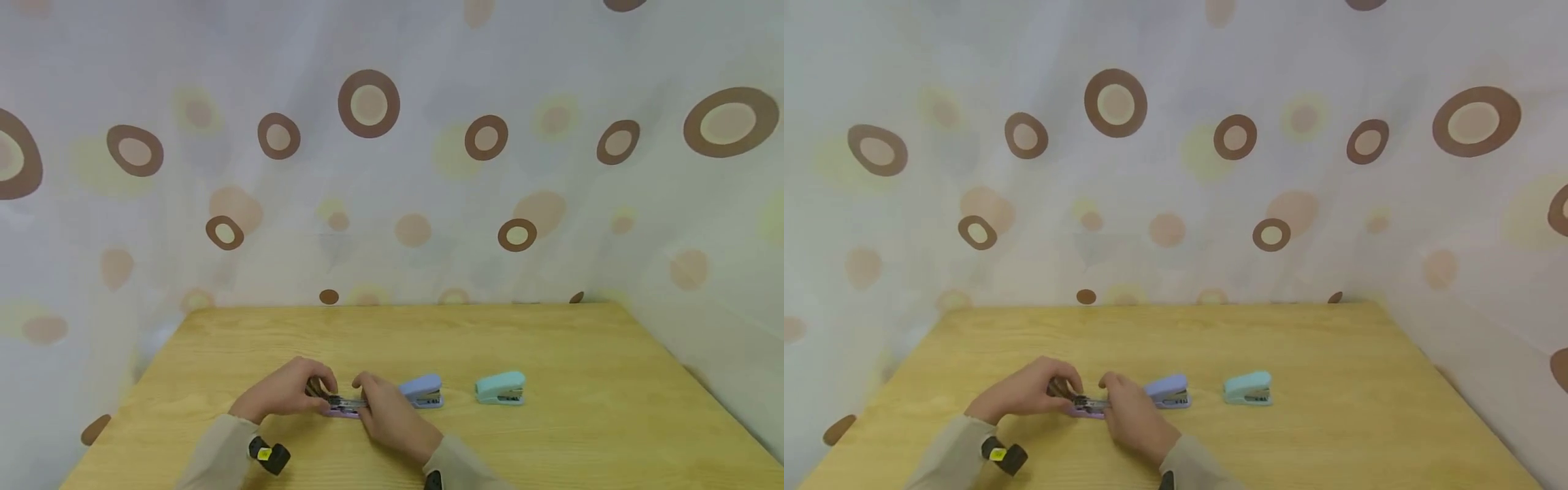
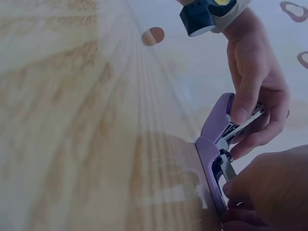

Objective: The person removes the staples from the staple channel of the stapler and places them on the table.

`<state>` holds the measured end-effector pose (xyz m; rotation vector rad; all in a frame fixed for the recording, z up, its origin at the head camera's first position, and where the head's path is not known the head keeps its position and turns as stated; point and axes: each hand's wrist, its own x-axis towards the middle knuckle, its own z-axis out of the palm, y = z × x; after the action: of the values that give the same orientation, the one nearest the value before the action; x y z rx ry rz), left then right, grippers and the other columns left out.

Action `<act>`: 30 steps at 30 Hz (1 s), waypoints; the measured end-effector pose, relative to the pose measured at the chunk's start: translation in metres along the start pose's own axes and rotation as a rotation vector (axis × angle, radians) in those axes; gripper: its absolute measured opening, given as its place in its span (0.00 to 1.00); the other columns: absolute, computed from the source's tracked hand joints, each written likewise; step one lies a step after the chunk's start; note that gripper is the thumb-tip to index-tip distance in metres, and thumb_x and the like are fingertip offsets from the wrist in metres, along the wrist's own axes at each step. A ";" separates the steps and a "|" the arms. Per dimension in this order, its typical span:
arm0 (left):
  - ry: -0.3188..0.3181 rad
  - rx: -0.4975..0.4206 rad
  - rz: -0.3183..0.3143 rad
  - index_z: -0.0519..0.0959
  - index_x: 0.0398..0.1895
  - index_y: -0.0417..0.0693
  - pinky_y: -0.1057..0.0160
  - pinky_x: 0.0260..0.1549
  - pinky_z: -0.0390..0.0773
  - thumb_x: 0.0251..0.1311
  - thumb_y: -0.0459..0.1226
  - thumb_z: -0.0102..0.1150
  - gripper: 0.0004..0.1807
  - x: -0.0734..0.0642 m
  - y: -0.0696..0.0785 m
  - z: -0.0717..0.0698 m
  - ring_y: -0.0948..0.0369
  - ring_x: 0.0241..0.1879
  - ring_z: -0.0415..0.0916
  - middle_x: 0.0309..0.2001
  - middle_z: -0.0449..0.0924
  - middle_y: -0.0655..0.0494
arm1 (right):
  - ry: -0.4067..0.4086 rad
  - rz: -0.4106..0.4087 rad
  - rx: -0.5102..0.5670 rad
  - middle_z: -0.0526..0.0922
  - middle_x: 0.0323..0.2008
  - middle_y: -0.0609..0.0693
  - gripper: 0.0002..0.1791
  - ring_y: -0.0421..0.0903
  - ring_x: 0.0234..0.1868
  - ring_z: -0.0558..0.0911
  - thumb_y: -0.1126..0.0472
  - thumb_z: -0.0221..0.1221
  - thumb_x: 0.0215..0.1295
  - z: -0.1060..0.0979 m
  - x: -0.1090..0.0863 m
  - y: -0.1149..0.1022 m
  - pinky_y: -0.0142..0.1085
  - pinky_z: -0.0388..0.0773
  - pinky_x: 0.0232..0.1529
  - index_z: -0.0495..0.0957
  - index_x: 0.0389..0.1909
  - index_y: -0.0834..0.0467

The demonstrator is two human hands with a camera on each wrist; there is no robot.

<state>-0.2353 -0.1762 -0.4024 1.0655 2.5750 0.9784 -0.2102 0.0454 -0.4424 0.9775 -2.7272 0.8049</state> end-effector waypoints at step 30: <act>-0.187 0.320 0.059 0.84 0.42 0.54 0.64 0.44 0.77 0.55 0.33 0.67 0.11 0.012 0.009 0.000 0.67 0.43 0.77 0.42 0.81 0.63 | 0.043 -0.059 0.010 0.78 0.34 0.50 0.18 0.37 0.30 0.74 0.73 0.57 0.56 0.003 0.000 0.005 0.27 0.73 0.32 0.69 0.48 0.62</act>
<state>-0.2387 -0.1633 -0.3957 1.2485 2.6098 0.4571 -0.2137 0.0468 -0.4473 1.0262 -2.6476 0.8209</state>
